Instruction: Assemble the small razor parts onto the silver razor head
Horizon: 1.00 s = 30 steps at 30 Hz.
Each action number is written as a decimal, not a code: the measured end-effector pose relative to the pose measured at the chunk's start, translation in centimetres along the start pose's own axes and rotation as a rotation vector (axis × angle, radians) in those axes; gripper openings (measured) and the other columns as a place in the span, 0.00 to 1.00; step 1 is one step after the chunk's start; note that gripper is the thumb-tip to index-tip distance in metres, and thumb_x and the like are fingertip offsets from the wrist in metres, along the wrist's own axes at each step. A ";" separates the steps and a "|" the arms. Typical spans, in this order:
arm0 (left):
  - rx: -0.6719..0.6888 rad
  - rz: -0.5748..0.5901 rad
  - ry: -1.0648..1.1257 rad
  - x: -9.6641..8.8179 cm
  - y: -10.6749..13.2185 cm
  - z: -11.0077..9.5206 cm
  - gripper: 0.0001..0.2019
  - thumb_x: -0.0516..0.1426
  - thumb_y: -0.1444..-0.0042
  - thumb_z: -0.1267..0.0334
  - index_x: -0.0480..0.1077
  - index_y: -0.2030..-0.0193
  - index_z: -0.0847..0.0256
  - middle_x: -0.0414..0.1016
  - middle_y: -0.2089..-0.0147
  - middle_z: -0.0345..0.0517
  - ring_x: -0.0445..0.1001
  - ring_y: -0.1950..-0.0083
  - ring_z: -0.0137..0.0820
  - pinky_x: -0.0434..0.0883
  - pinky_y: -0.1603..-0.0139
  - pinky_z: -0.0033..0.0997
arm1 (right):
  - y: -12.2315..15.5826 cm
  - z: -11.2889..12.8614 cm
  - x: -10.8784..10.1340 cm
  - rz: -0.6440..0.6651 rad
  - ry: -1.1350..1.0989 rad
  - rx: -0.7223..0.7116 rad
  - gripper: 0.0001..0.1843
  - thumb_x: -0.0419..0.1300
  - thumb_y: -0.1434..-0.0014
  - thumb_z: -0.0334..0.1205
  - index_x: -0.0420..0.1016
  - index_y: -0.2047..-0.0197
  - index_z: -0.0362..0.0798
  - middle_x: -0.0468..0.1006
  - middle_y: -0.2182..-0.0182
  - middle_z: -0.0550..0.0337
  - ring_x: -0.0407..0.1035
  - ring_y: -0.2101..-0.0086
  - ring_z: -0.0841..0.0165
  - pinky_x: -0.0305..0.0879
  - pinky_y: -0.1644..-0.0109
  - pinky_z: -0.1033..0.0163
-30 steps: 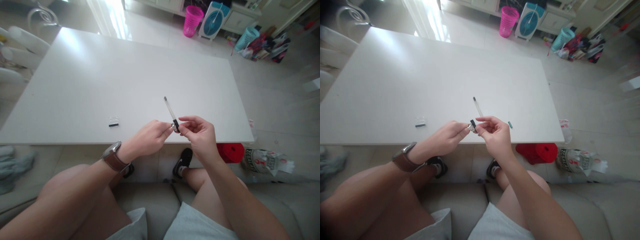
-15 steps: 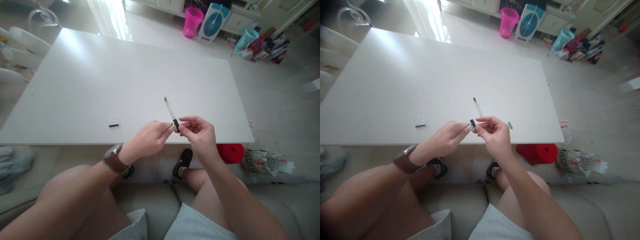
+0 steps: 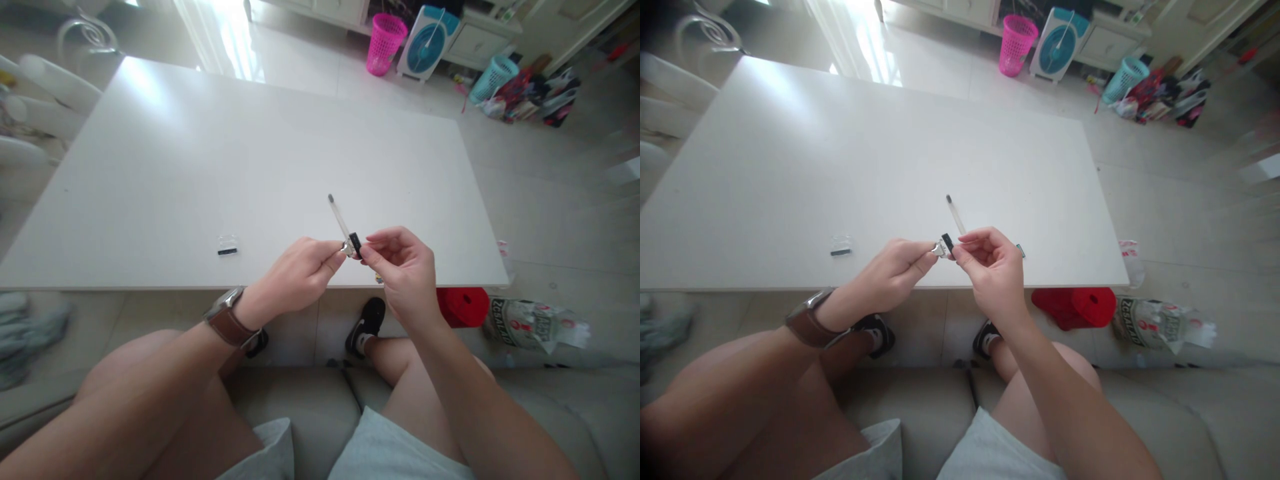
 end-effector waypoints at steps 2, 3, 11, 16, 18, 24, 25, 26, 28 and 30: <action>0.014 -0.001 -0.020 0.1 0.0 0.1 0.16 0.47 0.29 0.60 0.59 0.71 0.60 0.53 0.77 0.33 0.53 0.76 0.25 0.50 0.69 0.32 | 0.0 0.0 0.1 -0.008 -0.014 -0.007 0.13 0.78 0.48 0.41 0.81 0.64 0.49 0.83 0.71 0.64 0.79 0.70 0.71 0.78 0.64 0.65; 0.020 -0.005 -0.037 0.2 0.1 0.1 0.16 0.47 0.29 0.60 0.59 0.71 0.59 0.54 0.77 0.34 0.53 0.76 0.25 0.50 0.69 0.32 | 0.0 0.0 0.2 -0.013 -0.020 -0.007 0.12 0.78 0.48 0.41 0.81 0.64 0.50 0.83 0.71 0.64 0.79 0.70 0.71 0.78 0.64 0.66; 0.024 -0.036 -0.066 0.3 0.2 0.2 0.16 0.47 0.29 0.61 0.56 0.71 0.58 0.54 0.78 0.34 0.52 0.77 0.25 0.50 0.70 0.32 | 0.2 0.2 0.5 -0.014 -0.044 0.019 0.13 0.79 0.50 0.40 0.80 0.66 0.49 0.83 0.71 0.64 0.79 0.70 0.71 0.78 0.64 0.67; 0.026 -0.038 -0.080 0.3 0.1 0.2 0.15 0.48 0.29 0.61 0.62 0.69 0.60 0.57 0.77 0.34 0.55 0.76 0.25 0.51 0.70 0.32 | 0.0 0.2 0.5 -0.004 -0.115 0.067 0.12 0.79 0.50 0.39 0.81 0.65 0.49 0.84 0.71 0.64 0.80 0.70 0.71 0.78 0.63 0.67; 0.028 -0.043 -0.081 0.4 0.1 0.3 0.16 0.48 0.28 0.61 0.63 0.69 0.60 0.57 0.77 0.34 0.55 0.76 0.25 0.51 0.70 0.32 | 0.0 0.2 0.5 -0.006 -0.131 0.090 0.14 0.80 0.52 0.40 0.82 0.66 0.49 0.84 0.71 0.63 0.80 0.70 0.70 0.78 0.64 0.66; 0.005 -0.030 -0.045 0.3 0.1 0.1 0.17 0.47 0.28 0.60 0.69 0.66 0.63 0.59 0.76 0.35 0.56 0.75 0.25 0.53 0.70 0.30 | 0.0 0.3 0.3 0.050 -0.109 0.145 0.10 0.78 0.49 0.40 0.87 0.62 0.50 0.87 0.69 0.60 0.80 0.69 0.70 0.78 0.63 0.66; 0.002 -0.029 -0.039 0.3 0.1 0.1 0.17 0.47 0.28 0.60 0.70 0.66 0.63 0.59 0.76 0.35 0.56 0.75 0.25 0.53 0.70 0.30 | 0.0 0.3 0.3 0.057 -0.111 0.144 0.09 0.77 0.48 0.39 0.88 0.62 0.50 0.87 0.69 0.59 0.81 0.69 0.70 0.78 0.63 0.66; 0.000 -0.029 -0.035 0.3 0.1 0.1 0.17 0.47 0.28 0.60 0.71 0.65 0.63 0.60 0.76 0.35 0.57 0.75 0.25 0.53 0.70 0.30 | 0.0 0.3 0.3 0.062 -0.114 0.142 0.09 0.77 0.47 0.38 0.88 0.62 0.50 0.87 0.69 0.59 0.81 0.68 0.70 0.78 0.62 0.66; -0.002 -0.035 -0.030 0.2 0.1 0.0 0.18 0.47 0.28 0.59 0.72 0.65 0.63 0.61 0.76 0.36 0.57 0.75 0.25 0.53 0.69 0.30 | 0.0 0.2 0.2 0.066 -0.121 0.143 0.08 0.77 0.48 0.38 0.88 0.62 0.51 0.88 0.69 0.59 0.81 0.68 0.70 0.78 0.62 0.66; -0.002 -0.043 -0.031 0.2 0.1 0.0 0.17 0.47 0.28 0.59 0.72 0.64 0.63 0.61 0.76 0.36 0.58 0.75 0.25 0.54 0.69 0.30 | 0.0 0.2 0.3 0.060 -0.122 0.148 0.09 0.78 0.49 0.39 0.88 0.63 0.51 0.88 0.68 0.59 0.81 0.69 0.69 0.78 0.62 0.65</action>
Point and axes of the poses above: each hand's wrist, its own y-axis away from the middle knuckle, its own x-axis out of the palm, z = x × y, the point moved 1 cm from there along -y, towards the middle knuckle
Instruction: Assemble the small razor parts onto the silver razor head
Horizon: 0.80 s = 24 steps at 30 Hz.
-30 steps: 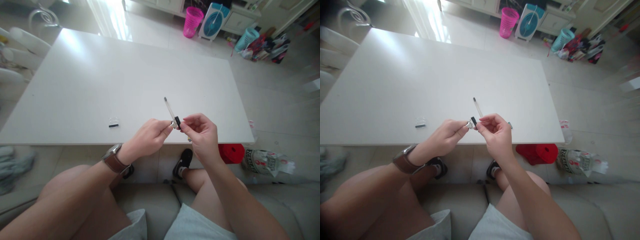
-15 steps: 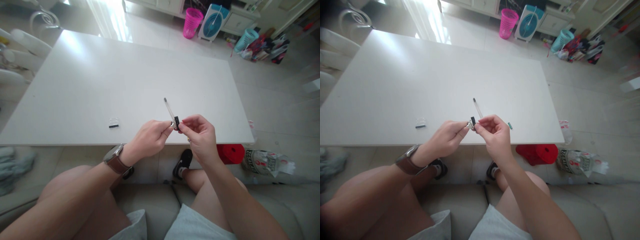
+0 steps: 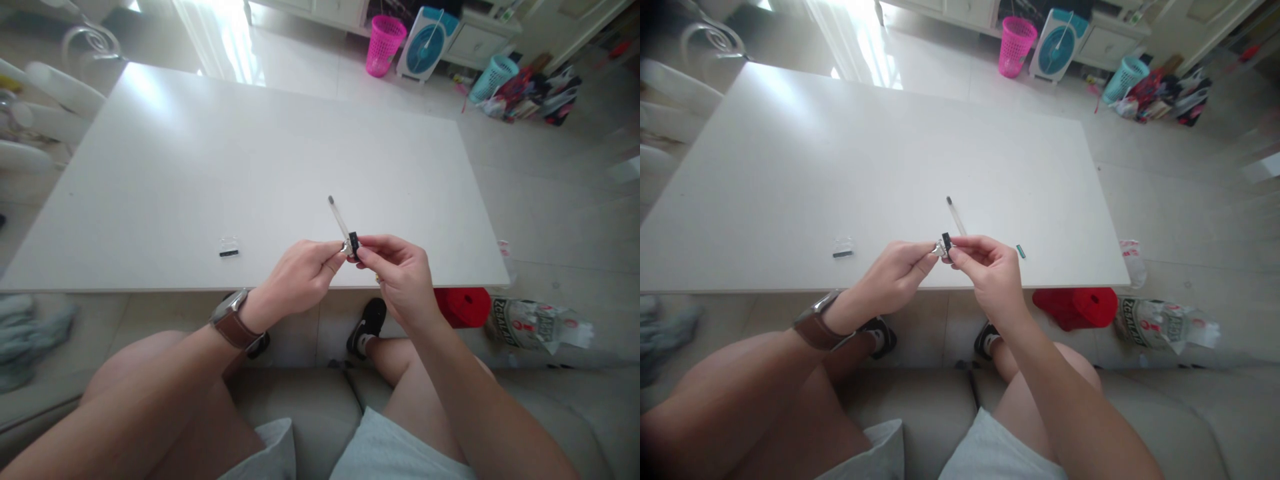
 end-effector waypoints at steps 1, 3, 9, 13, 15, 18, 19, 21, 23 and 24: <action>-0.001 -0.003 -0.004 0.0 0.0 0.0 0.17 0.47 0.28 0.59 0.72 0.64 0.63 0.61 0.76 0.36 0.58 0.75 0.25 0.54 0.69 0.30 | 0.0 0.0 0.0 -0.003 0.000 0.004 0.09 0.78 0.49 0.39 0.88 0.63 0.51 0.88 0.68 0.59 0.81 0.69 0.69 0.78 0.62 0.65; -0.002 -0.005 -0.011 0.0 0.0 0.1 0.17 0.48 0.28 0.60 0.71 0.65 0.63 0.60 0.76 0.36 0.57 0.75 0.25 0.53 0.69 0.30 | 0.0 0.1 0.0 -0.005 0.004 0.012 0.10 0.78 0.50 0.40 0.88 0.63 0.51 0.88 0.68 0.58 0.81 0.69 0.68 0.79 0.63 0.64; -0.002 0.002 -0.027 0.0 0.1 0.1 0.17 0.48 0.28 0.60 0.72 0.64 0.63 0.61 0.76 0.36 0.58 0.75 0.25 0.54 0.69 0.31 | 0.1 0.3 0.0 -0.017 0.042 0.007 0.11 0.79 0.51 0.42 0.88 0.64 0.51 0.88 0.67 0.57 0.82 0.69 0.67 0.80 0.62 0.62; -0.002 0.023 -0.031 0.0 0.1 0.1 0.17 0.47 0.28 0.60 0.73 0.63 0.63 0.62 0.75 0.36 0.59 0.74 0.26 0.54 0.68 0.30 | 0.1 0.3 0.0 -0.016 0.082 0.002 0.10 0.78 0.49 0.41 0.88 0.63 0.49 0.88 0.68 0.57 0.81 0.69 0.67 0.79 0.62 0.62; 0.004 0.030 -0.039 -0.1 0.2 0.2 0.17 0.47 0.28 0.60 0.73 0.63 0.63 0.63 0.75 0.36 0.59 0.74 0.26 0.54 0.68 0.30 | 0.1 0.3 0.0 -0.008 0.090 0.006 0.10 0.77 0.49 0.41 0.88 0.63 0.49 0.88 0.69 0.57 0.81 0.69 0.68 0.79 0.62 0.63; 0.005 0.030 -0.056 -0.2 0.2 0.2 0.17 0.48 0.28 0.60 0.71 0.65 0.62 0.61 0.76 0.36 0.57 0.75 0.26 0.54 0.69 0.30 | 0.1 0.3 0.0 0.000 0.099 0.006 0.10 0.77 0.49 0.41 0.88 0.63 0.49 0.88 0.69 0.58 0.81 0.69 0.67 0.80 0.61 0.62; 0.004 0.029 -0.060 -0.2 0.1 0.3 0.17 0.48 0.28 0.60 0.70 0.66 0.62 0.60 0.76 0.36 0.56 0.75 0.26 0.53 0.69 0.30 | 0.2 0.3 0.0 -0.001 0.105 0.004 0.10 0.77 0.48 0.41 0.88 0.62 0.49 0.88 0.69 0.57 0.81 0.69 0.67 0.80 0.61 0.62; 0.006 0.031 -0.063 -0.3 0.1 0.3 0.17 0.48 0.28 0.60 0.68 0.68 0.61 0.59 0.77 0.35 0.55 0.76 0.26 0.53 0.70 0.30 | 0.2 0.4 0.0 -0.002 0.119 -0.004 0.10 0.77 0.48 0.41 0.88 0.62 0.49 0.88 0.68 0.57 0.82 0.68 0.66 0.81 0.60 0.60; 0.009 0.039 -0.062 -0.3 0.1 0.3 0.17 0.48 0.28 0.60 0.67 0.69 0.61 0.58 0.77 0.35 0.55 0.76 0.26 0.53 0.70 0.30 | 0.3 0.5 0.0 0.000 0.132 -0.011 0.10 0.77 0.48 0.42 0.88 0.62 0.49 0.88 0.68 0.56 0.82 0.68 0.64 0.82 0.59 0.58; 0.011 0.045 -0.062 -0.3 0.1 0.3 0.17 0.48 0.28 0.60 0.67 0.69 0.61 0.58 0.77 0.35 0.55 0.75 0.26 0.53 0.70 0.30 | 0.3 0.5 0.0 0.002 0.135 -0.014 0.11 0.77 0.48 0.42 0.88 0.62 0.49 0.88 0.68 0.56 0.82 0.68 0.64 0.82 0.59 0.58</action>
Point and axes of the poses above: each hand's wrist, its own y-axis away from the middle knuckle, its own x-axis out of the palm, z = x × y, the point moved 1 cm from there along -y, towards the middle knuckle
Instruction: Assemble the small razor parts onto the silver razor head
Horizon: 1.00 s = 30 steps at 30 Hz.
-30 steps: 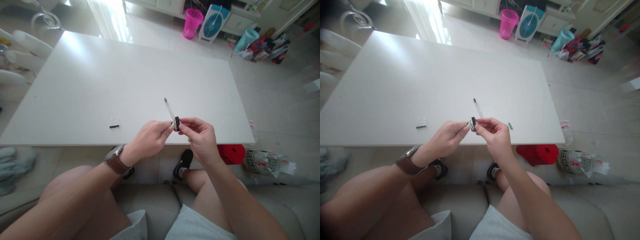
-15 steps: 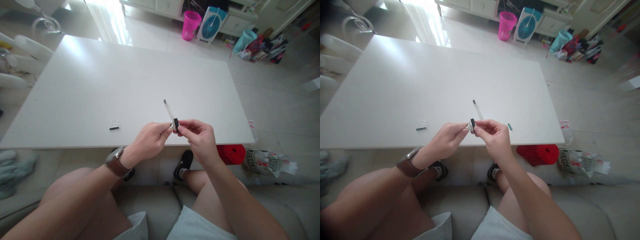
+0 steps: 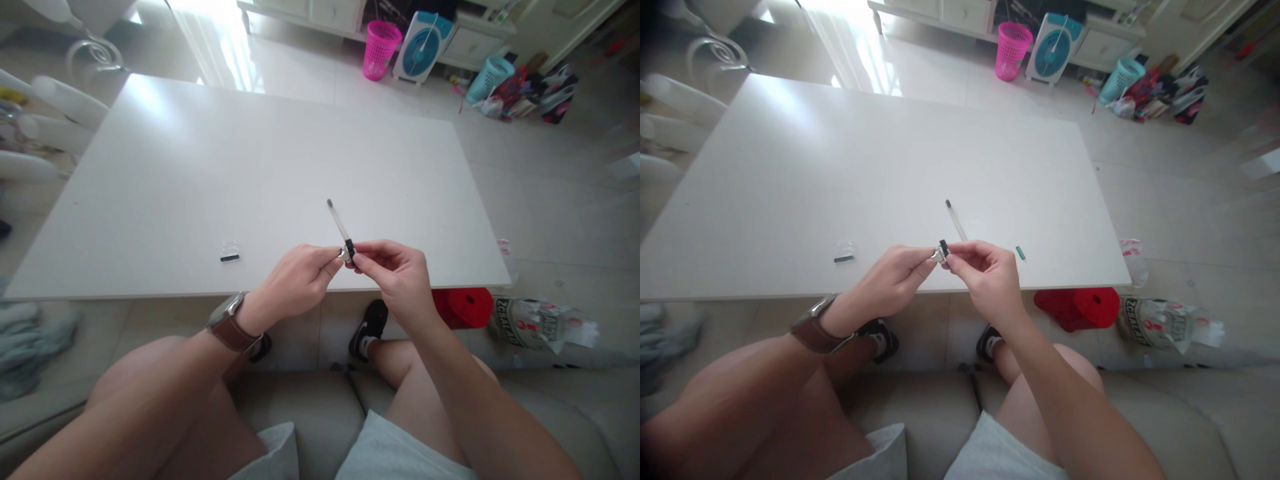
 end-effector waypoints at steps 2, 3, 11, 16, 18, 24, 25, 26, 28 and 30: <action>0.005 0.011 -0.002 -0.1 0.0 0.0 0.17 0.48 0.28 0.60 0.67 0.68 0.61 0.59 0.76 0.35 0.56 0.75 0.26 0.53 0.69 0.30 | 0.0 0.1 0.0 0.006 0.003 -0.002 0.11 0.77 0.49 0.43 0.88 0.62 0.49 0.88 0.69 0.56 0.82 0.68 0.64 0.82 0.60 0.58; 0.007 0.017 -0.002 -0.1 0.0 0.0 0.17 0.48 0.28 0.60 0.67 0.68 0.61 0.59 0.76 0.35 0.56 0.75 0.26 0.54 0.69 0.30 | 0.0 0.1 0.0 0.009 0.002 -0.003 0.11 0.77 0.48 0.43 0.88 0.62 0.49 0.88 0.69 0.56 0.82 0.68 0.64 0.82 0.60 0.58; 0.014 0.034 0.023 -0.3 -0.1 0.1 0.17 0.47 0.27 0.59 0.65 0.68 0.61 0.58 0.75 0.34 0.56 0.74 0.25 0.54 0.68 0.31 | 0.0 0.1 0.0 0.037 0.004 -0.016 0.09 0.76 0.47 0.42 0.88 0.63 0.50 0.88 0.69 0.57 0.82 0.68 0.64 0.82 0.59 0.58; 0.019 0.051 0.032 -0.2 0.0 0.2 0.17 0.47 0.27 0.59 0.66 0.67 0.61 0.60 0.75 0.35 0.58 0.73 0.26 0.55 0.67 0.30 | -0.3 -0.2 -0.2 0.048 -0.005 0.002 0.10 0.77 0.48 0.43 0.88 0.64 0.50 0.87 0.70 0.58 0.82 0.69 0.64 0.81 0.60 0.57; 0.022 0.053 0.034 -0.1 0.0 0.1 0.17 0.47 0.27 0.59 0.66 0.67 0.61 0.60 0.75 0.35 0.57 0.73 0.26 0.55 0.67 0.30 | -0.4 -0.4 -0.3 0.048 -0.014 0.008 0.10 0.77 0.49 0.43 0.88 0.63 0.50 0.87 0.70 0.58 0.82 0.69 0.65 0.81 0.61 0.58; -0.010 0.027 0.013 0.1 0.1 0.0 0.17 0.47 0.27 0.59 0.68 0.67 0.61 0.61 0.76 0.35 0.57 0.74 0.26 0.55 0.68 0.30 | -0.5 -0.8 -0.5 0.036 -0.014 0.017 0.12 0.78 0.49 0.44 0.88 0.62 0.50 0.88 0.69 0.57 0.81 0.69 0.65 0.80 0.60 0.57; -0.009 0.025 0.013 0.1 0.1 0.0 0.17 0.47 0.27 0.59 0.68 0.67 0.61 0.61 0.75 0.36 0.57 0.74 0.26 0.55 0.68 0.30 | -0.5 -0.8 -0.4 0.037 -0.019 0.015 0.12 0.77 0.49 0.44 0.88 0.62 0.50 0.88 0.68 0.57 0.81 0.68 0.65 0.80 0.60 0.58; -0.008 0.025 0.014 0.0 0.1 0.1 0.17 0.47 0.27 0.59 0.68 0.67 0.62 0.61 0.75 0.36 0.58 0.74 0.26 0.55 0.68 0.30 | -0.5 -0.8 -0.4 0.038 -0.024 0.015 0.12 0.78 0.49 0.44 0.88 0.61 0.50 0.88 0.68 0.57 0.82 0.68 0.64 0.80 0.60 0.58; -0.009 0.027 0.015 0.0 0.0 0.1 0.17 0.47 0.27 0.59 0.68 0.66 0.62 0.62 0.75 0.36 0.58 0.73 0.26 0.55 0.68 0.30 | -0.5 -0.8 -0.3 0.038 -0.037 0.019 0.13 0.78 0.50 0.44 0.88 0.61 0.50 0.88 0.67 0.57 0.82 0.67 0.65 0.80 0.60 0.58; -0.009 0.023 0.020 -0.1 0.0 0.1 0.17 0.47 0.27 0.59 0.68 0.66 0.62 0.61 0.75 0.36 0.57 0.73 0.26 0.55 0.68 0.30 | -0.4 -0.7 -0.2 0.036 -0.059 0.023 0.13 0.79 0.51 0.44 0.88 0.62 0.50 0.88 0.67 0.57 0.81 0.68 0.65 0.80 0.61 0.59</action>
Point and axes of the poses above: each hand's wrist, its own y-axis away from the middle knuckle, its own x-axis out of the palm, z = x × y, the point moved 1 cm from there along -y, towards the middle knuckle
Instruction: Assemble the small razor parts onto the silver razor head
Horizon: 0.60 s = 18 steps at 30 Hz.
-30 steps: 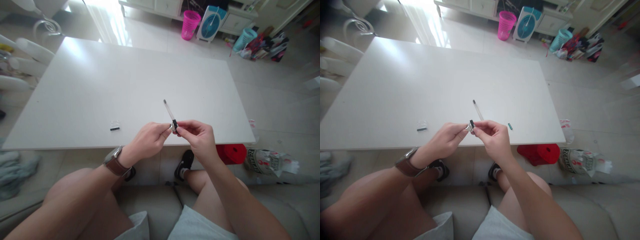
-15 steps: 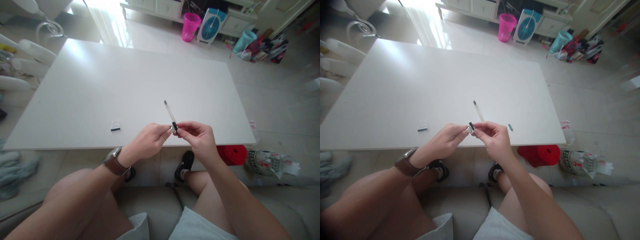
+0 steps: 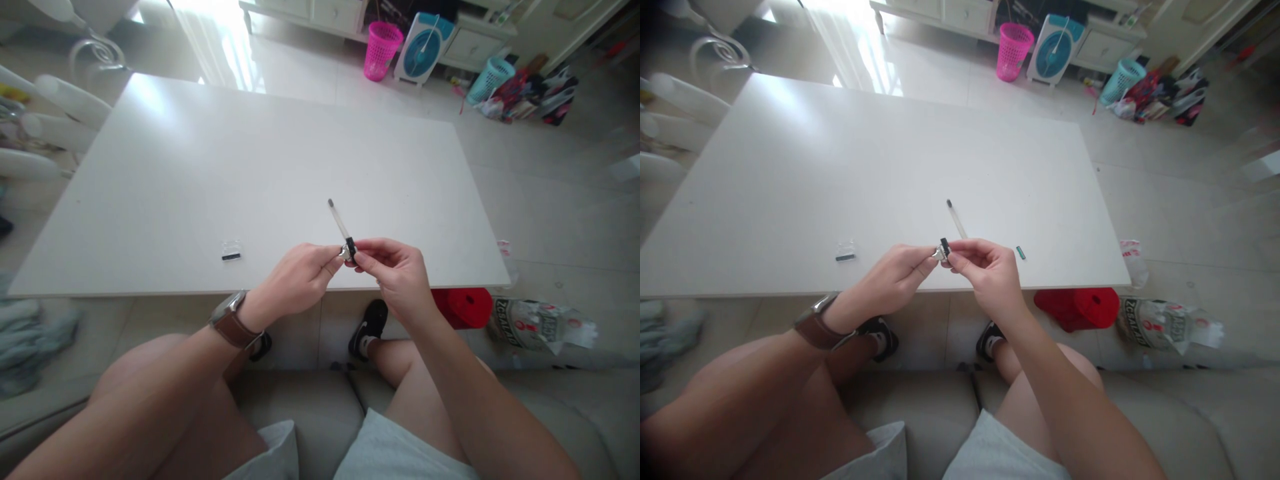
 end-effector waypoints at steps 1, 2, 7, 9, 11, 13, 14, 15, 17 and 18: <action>0.001 -0.005 0.004 0.0 0.0 0.0 0.17 0.47 0.27 0.59 0.68 0.66 0.62 0.60 0.75 0.35 0.57 0.73 0.26 0.55 0.68 0.30 | 0.0 0.0 0.0 -0.002 -0.012 0.001 0.13 0.79 0.51 0.44 0.88 0.62 0.50 0.88 0.67 0.57 0.81 0.68 0.66 0.80 0.62 0.60; 0.005 -0.011 0.006 0.0 0.0 0.0 0.17 0.47 0.27 0.59 0.68 0.66 0.62 0.60 0.75 0.35 0.57 0.74 0.26 0.55 0.68 0.30 | 0.0 0.0 0.1 -0.005 -0.020 0.003 0.13 0.79 0.51 0.44 0.88 0.62 0.50 0.88 0.68 0.57 0.81 0.68 0.66 0.80 0.62 0.60; 0.004 -0.006 -0.003 0.0 0.0 -0.2 0.17 0.47 0.27 0.59 0.69 0.65 0.62 0.64 0.74 0.37 0.60 0.72 0.27 0.56 0.67 0.30 | 0.0 0.0 -0.1 -0.002 0.000 -0.002 0.12 0.78 0.49 0.44 0.88 0.62 0.50 0.88 0.67 0.57 0.82 0.68 0.65 0.80 0.60 0.59; 0.001 -0.010 -0.009 0.0 0.0 -0.2 0.17 0.47 0.27 0.59 0.68 0.65 0.62 0.64 0.74 0.37 0.60 0.73 0.27 0.56 0.67 0.30 | 0.0 0.0 -0.1 0.005 0.009 -0.008 0.12 0.77 0.49 0.44 0.88 0.62 0.50 0.89 0.67 0.57 0.82 0.67 0.64 0.80 0.60 0.58; 0.005 -0.013 -0.007 0.0 0.0 -0.1 0.17 0.47 0.27 0.58 0.68 0.66 0.62 0.64 0.74 0.37 0.60 0.73 0.27 0.56 0.67 0.30 | 0.0 0.0 -0.1 0.010 0.016 -0.010 0.11 0.77 0.49 0.43 0.88 0.62 0.50 0.88 0.67 0.57 0.82 0.67 0.64 0.81 0.60 0.58; 0.003 -0.009 -0.003 0.0 0.1 -0.1 0.17 0.47 0.27 0.58 0.67 0.66 0.61 0.63 0.74 0.37 0.59 0.73 0.26 0.56 0.67 0.30 | 0.0 0.1 0.0 0.010 0.021 -0.008 0.11 0.77 0.49 0.43 0.88 0.62 0.50 0.88 0.68 0.57 0.82 0.68 0.64 0.81 0.60 0.58; 0.002 -0.005 -0.002 0.0 0.1 0.0 0.17 0.47 0.27 0.58 0.67 0.67 0.61 0.63 0.74 0.37 0.59 0.73 0.26 0.56 0.67 0.30 | 0.0 0.1 0.0 0.008 0.024 -0.006 0.11 0.77 0.49 0.43 0.88 0.63 0.50 0.88 0.68 0.57 0.82 0.68 0.64 0.81 0.60 0.58; 0.001 0.000 -0.004 0.0 0.1 0.0 0.17 0.47 0.27 0.59 0.67 0.67 0.61 0.63 0.74 0.37 0.59 0.73 0.26 0.56 0.67 0.30 | 0.0 0.1 0.0 0.006 0.028 -0.003 0.11 0.78 0.49 0.43 0.88 0.63 0.50 0.88 0.68 0.57 0.82 0.68 0.64 0.81 0.60 0.58; 0.007 0.006 -0.009 0.0 0.1 0.1 0.17 0.47 0.27 0.59 0.67 0.66 0.61 0.63 0.74 0.37 0.59 0.72 0.26 0.56 0.67 0.30 | 0.0 0.2 0.0 0.008 0.033 -0.002 0.11 0.78 0.50 0.43 0.88 0.63 0.50 0.88 0.69 0.57 0.82 0.69 0.65 0.80 0.61 0.58; 0.013 0.008 -0.011 0.0 0.1 0.1 0.17 0.47 0.27 0.59 0.67 0.66 0.62 0.63 0.74 0.37 0.59 0.72 0.26 0.56 0.67 0.31 | 0.0 0.2 0.0 0.011 0.034 -0.003 0.11 0.78 0.50 0.42 0.88 0.63 0.50 0.88 0.70 0.58 0.82 0.70 0.65 0.80 0.62 0.58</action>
Point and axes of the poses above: each hand's wrist, its own y-axis away from the middle knuckle, its own x-axis out of the palm, z = x × y, the point moved 1 cm from there along -y, towards the middle knuckle
